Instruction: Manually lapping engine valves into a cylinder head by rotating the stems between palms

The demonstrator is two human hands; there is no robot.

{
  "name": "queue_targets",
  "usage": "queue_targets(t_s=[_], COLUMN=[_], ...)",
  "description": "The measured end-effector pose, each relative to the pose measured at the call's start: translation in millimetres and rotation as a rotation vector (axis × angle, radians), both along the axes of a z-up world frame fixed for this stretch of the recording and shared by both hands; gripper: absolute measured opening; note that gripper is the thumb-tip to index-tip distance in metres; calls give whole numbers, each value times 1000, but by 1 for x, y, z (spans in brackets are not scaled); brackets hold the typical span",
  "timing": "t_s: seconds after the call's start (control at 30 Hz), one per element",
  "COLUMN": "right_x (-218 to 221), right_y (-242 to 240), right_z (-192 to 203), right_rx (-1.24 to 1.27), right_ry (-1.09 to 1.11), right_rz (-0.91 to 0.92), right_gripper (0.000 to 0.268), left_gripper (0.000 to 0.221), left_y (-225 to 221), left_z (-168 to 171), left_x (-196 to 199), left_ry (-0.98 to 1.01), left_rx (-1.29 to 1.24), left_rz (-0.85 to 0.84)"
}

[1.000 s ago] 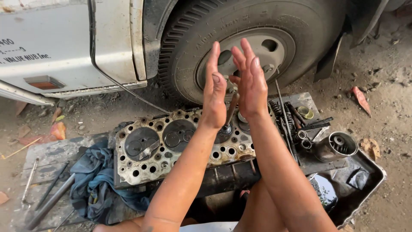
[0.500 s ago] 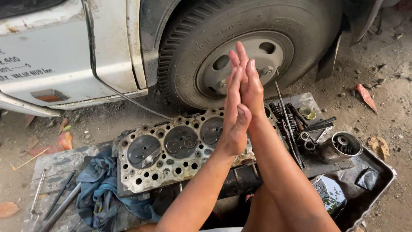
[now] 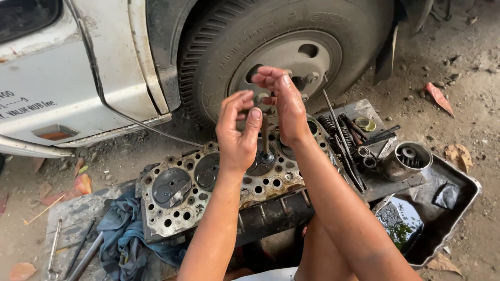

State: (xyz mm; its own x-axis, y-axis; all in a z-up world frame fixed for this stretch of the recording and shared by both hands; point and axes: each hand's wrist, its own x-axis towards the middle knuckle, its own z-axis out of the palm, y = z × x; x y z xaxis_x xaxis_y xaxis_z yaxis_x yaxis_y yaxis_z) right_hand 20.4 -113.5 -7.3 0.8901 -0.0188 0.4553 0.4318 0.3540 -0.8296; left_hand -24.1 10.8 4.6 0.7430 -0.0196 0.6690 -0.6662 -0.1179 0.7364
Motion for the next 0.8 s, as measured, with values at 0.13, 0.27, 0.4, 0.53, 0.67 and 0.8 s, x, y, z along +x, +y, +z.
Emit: queue_targets(t_s=[0.13, 0.27, 0.4, 0.53, 0.67, 0.8], right_x=[9, 5, 1, 23, 25, 12], right_y=[-11, -10, -2, -1, 13, 29], right_z=[-10, -8, 7, 5, 0, 2], right_rx=[-44, -29, 31, 75, -22, -11], right_ry=[-87, -131, -73, -14, -50, -94], right_rz=[-109, -100, -80, 83, 67, 97], right_gripper=[35, 33, 47, 62, 66, 74], left_gripper=[34, 26, 46, 75, 97, 85], left_y=[2, 2, -3, -16, -44, -42], left_z=[5, 17, 21, 22, 15, -6], left_x=[-8, -16, -11, 16, 13, 29], left_ry=[-86, -132, -68, 91, 211, 194], left_rx=[166, 172, 104, -66, -30, -133], left_rz=[79, 114, 139, -94, -156, -138])
